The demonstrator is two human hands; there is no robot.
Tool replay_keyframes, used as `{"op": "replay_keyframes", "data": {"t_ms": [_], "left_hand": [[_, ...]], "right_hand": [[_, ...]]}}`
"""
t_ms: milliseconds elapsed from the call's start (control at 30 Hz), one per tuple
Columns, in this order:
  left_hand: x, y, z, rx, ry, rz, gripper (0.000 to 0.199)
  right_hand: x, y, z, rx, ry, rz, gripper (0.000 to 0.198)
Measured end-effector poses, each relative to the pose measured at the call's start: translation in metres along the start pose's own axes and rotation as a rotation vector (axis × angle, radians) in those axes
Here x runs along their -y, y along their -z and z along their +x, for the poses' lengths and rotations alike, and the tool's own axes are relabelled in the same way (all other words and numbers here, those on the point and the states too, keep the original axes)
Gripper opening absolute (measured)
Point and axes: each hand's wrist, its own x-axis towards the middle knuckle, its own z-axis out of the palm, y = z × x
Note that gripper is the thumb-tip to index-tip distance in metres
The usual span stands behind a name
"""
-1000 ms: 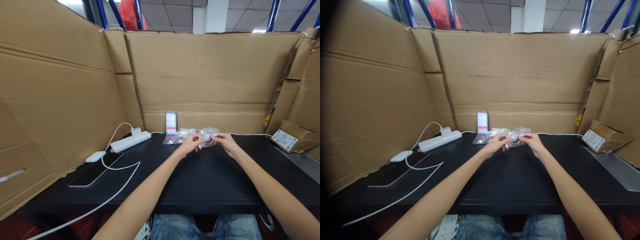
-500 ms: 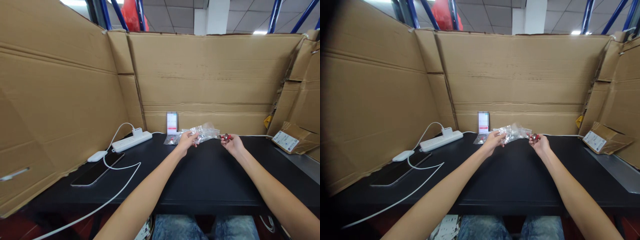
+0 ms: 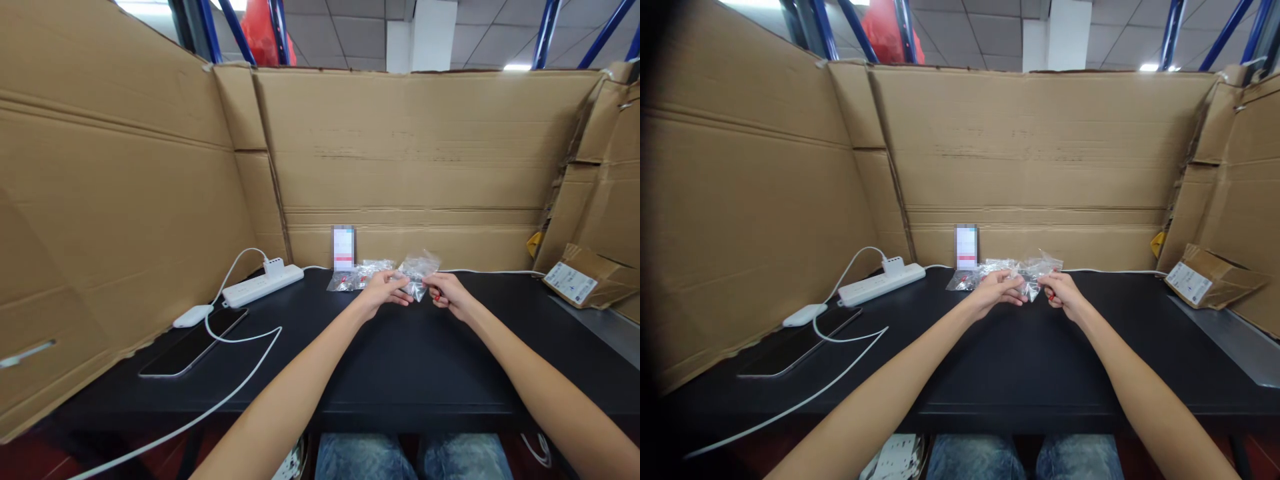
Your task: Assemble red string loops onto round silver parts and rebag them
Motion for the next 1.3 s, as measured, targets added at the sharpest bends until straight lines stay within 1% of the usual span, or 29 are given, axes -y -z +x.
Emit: {"op": "replay_keyframes", "data": {"t_ms": [100,167,200,300,333,367,433,500,567,633,700,733,767,833,867,900,933,1000,1100,1200,1300], "left_hand": [[0.001,-0.001,0.001,-0.03,0.021,0.047,0.032],[0.002,0.0,0.003,-0.055,0.048,0.079,0.029],[0.003,0.001,0.003,-0.059,0.06,0.093,0.027],[0.003,0.002,0.004,-0.05,0.08,0.126,0.024],[0.004,0.002,0.004,-0.046,0.082,0.137,0.023],[0.004,0.002,0.004,-0.042,0.083,0.149,0.023],[0.004,0.001,0.004,-0.032,0.08,0.173,0.023],[0.006,0.0,0.003,-0.016,0.076,0.191,0.023],[0.007,-0.001,0.003,-0.002,0.075,0.203,0.024],[0.008,-0.001,0.003,0.002,0.077,0.214,0.024],[0.008,-0.001,0.003,-0.004,0.08,0.23,0.023],[0.008,-0.002,0.003,-0.006,0.081,0.24,0.022],[0.008,-0.002,0.002,-0.007,0.081,0.25,0.022],[0.007,-0.004,0.002,-0.005,0.081,0.269,0.02],[0.006,-0.004,0.001,-0.005,0.08,0.275,0.019],[0.006,-0.004,0.001,-0.004,0.079,0.279,0.018],[0.006,-0.005,0.001,-0.005,0.077,0.282,0.018],[0.007,-0.004,0.001,-0.004,0.074,0.285,0.016],[0.008,-0.004,0.002,0.001,0.073,0.286,0.015],[0.008,-0.004,0.002,0.003,0.076,0.291,0.015],[0.008,-0.005,0.002,0.003,0.08,0.289,0.015]], "right_hand": [[0.003,0.022,0.005,-0.083,0.042,-0.012,0.021],[0.006,0.046,0.008,-0.191,0.063,-0.136,0.021],[0.007,0.059,0.009,-0.283,0.06,-0.268,0.022],[0.007,0.094,0.012,-0.66,0.092,-0.803,0.03],[0.006,0.103,0.012,-0.73,0.076,-0.925,0.033],[0.006,0.108,0.013,-0.751,0.037,-0.999,0.038],[0.005,0.111,0.013,-0.726,-0.027,-1.047,0.044],[0.005,0.105,0.012,-0.707,-0.046,-1.087,0.045],[0.006,0.096,0.01,-0.725,-0.027,-1.139,0.043],[0.008,0.089,0.009,-0.772,-0.001,-1.175,0.041],[0.008,0.085,0.009,-0.771,0.046,-1.186,0.04],[0.008,0.083,0.009,-0.723,0.086,-1.188,0.04],[0.007,0.081,0.01,-0.639,0.132,-1.192,0.039],[0.004,0.075,0.011,-0.412,0.198,-1.229,0.037],[0.001,0.071,0.011,-0.3,0.198,-1.266,0.034],[-0.001,0.066,0.01,-0.235,0.156,-1.321,0.03],[-0.004,0.061,0.009,-0.21,0.095,-1.386,0.029],[-0.007,0.053,0.007,-0.21,0.015,-1.455,0.031],[-0.006,0.05,0.004,-0.208,-0.029,-1.504,0.03],[-0.001,0.057,0.002,-0.231,-0.092,-1.533,0.031],[0.004,0.068,-0.001,-0.291,-0.148,-1.549,0.031]]}}
